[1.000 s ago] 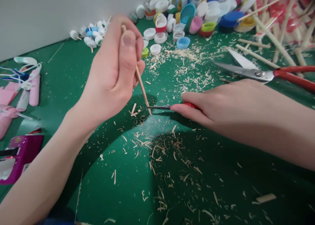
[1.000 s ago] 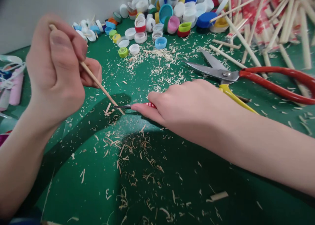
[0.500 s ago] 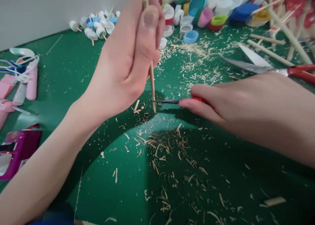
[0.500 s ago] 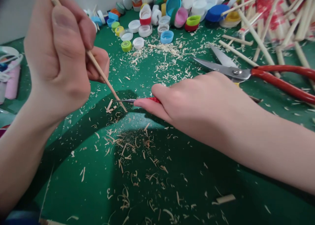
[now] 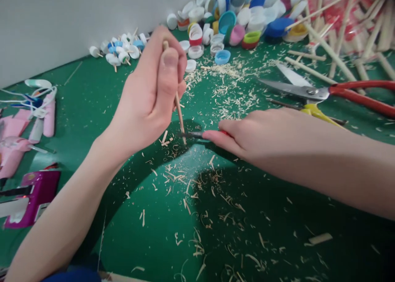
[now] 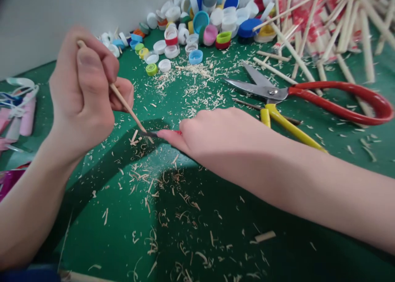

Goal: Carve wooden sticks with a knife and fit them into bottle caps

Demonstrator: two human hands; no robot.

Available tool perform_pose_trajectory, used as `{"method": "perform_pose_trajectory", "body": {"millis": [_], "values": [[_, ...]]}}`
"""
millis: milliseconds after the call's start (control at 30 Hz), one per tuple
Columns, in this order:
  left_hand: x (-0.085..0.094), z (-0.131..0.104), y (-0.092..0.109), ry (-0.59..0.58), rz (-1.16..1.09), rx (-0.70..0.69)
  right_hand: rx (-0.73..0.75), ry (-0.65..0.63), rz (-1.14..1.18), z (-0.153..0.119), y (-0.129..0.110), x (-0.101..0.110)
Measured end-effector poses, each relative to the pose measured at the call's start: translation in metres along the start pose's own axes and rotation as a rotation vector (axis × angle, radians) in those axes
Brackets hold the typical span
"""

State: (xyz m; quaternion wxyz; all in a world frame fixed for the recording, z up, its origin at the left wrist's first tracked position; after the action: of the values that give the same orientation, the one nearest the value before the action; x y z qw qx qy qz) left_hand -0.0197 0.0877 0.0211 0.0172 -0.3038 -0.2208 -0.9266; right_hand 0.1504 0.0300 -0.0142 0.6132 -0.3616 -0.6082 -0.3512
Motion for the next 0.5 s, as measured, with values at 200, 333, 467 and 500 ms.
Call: {"method": "perform_pose_trajectory", "body": {"millis": [200,333,467,500], "values": [[0.005,-0.007,-0.006,0.103,-0.121,0.103,0.126,-0.032,-0.127,-0.009,0.003,-0.009],[0.004,-0.006,-0.007,0.104,-0.157,0.093,0.099,0.026,-0.142,0.003,0.003,0.0],[0.004,-0.004,-0.007,0.018,-0.079,0.087,0.027,0.041,-0.133,0.013,0.004,0.004],[0.004,-0.003,-0.006,0.005,-0.063,0.085,0.044,0.031,-0.101,0.012,0.004,0.003]]}}
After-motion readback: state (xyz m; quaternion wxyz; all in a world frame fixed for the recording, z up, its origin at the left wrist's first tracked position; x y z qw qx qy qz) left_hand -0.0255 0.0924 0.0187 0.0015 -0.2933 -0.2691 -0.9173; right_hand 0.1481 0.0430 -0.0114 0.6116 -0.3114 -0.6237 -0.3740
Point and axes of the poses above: each hand's wrist, its own z-axis towards the middle knuckle, its own x-axis out of the back of the hand, y = z × x, the point moved 4 cm from there along z, towards the middle knuckle, and after that the axes turned 7 degrees about -x, right-handed, at the moved point
